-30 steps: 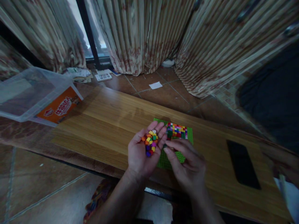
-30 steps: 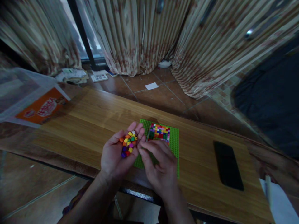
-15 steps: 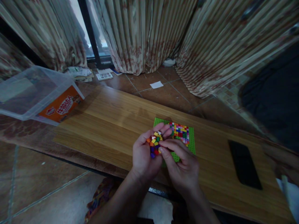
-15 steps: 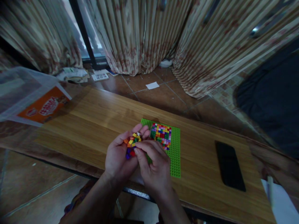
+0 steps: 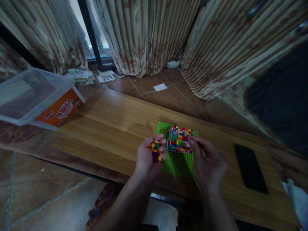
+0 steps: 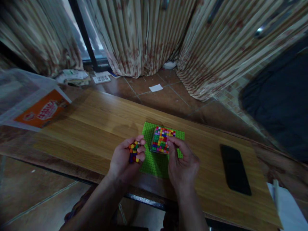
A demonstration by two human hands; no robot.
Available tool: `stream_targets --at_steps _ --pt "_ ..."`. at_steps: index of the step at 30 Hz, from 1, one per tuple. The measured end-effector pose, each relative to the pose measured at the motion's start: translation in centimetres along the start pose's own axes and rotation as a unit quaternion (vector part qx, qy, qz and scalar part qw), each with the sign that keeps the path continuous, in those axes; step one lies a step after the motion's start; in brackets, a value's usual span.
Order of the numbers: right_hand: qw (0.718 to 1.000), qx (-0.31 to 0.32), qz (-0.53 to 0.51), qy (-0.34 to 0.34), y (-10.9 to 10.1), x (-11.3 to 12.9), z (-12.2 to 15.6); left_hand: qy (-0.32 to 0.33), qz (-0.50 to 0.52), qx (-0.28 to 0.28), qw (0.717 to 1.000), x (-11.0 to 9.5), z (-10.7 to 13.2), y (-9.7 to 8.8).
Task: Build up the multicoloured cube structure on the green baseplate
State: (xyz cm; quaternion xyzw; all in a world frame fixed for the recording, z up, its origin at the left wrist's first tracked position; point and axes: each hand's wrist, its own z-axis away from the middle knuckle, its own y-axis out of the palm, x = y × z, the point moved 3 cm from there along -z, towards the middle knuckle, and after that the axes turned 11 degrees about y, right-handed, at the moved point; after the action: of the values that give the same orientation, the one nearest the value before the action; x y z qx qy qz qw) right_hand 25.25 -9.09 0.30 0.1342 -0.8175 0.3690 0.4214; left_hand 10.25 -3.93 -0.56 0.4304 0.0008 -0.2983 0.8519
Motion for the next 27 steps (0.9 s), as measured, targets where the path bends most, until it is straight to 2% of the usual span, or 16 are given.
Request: stream_targets --at_steps 5,10,22,27 --pt "0.996 0.042 0.051 -0.063 1.0 0.5 0.0 -0.006 -0.015 0.01 1.0 0.4 -0.2 -0.1" --pt "0.993 0.053 0.095 -0.043 1.6 0.4 0.2 0.0 -0.018 0.015 1.0 0.3 -0.2 -0.2" --pt "0.997 -0.009 0.071 0.016 2.3 0.9 0.6 0.008 -0.014 0.007 1.0 0.0 0.0 -0.1" --pt "0.996 -0.025 0.084 0.0 2.3 0.9 0.6 0.017 0.007 0.017 1.0 -0.1 0.1 0.0"
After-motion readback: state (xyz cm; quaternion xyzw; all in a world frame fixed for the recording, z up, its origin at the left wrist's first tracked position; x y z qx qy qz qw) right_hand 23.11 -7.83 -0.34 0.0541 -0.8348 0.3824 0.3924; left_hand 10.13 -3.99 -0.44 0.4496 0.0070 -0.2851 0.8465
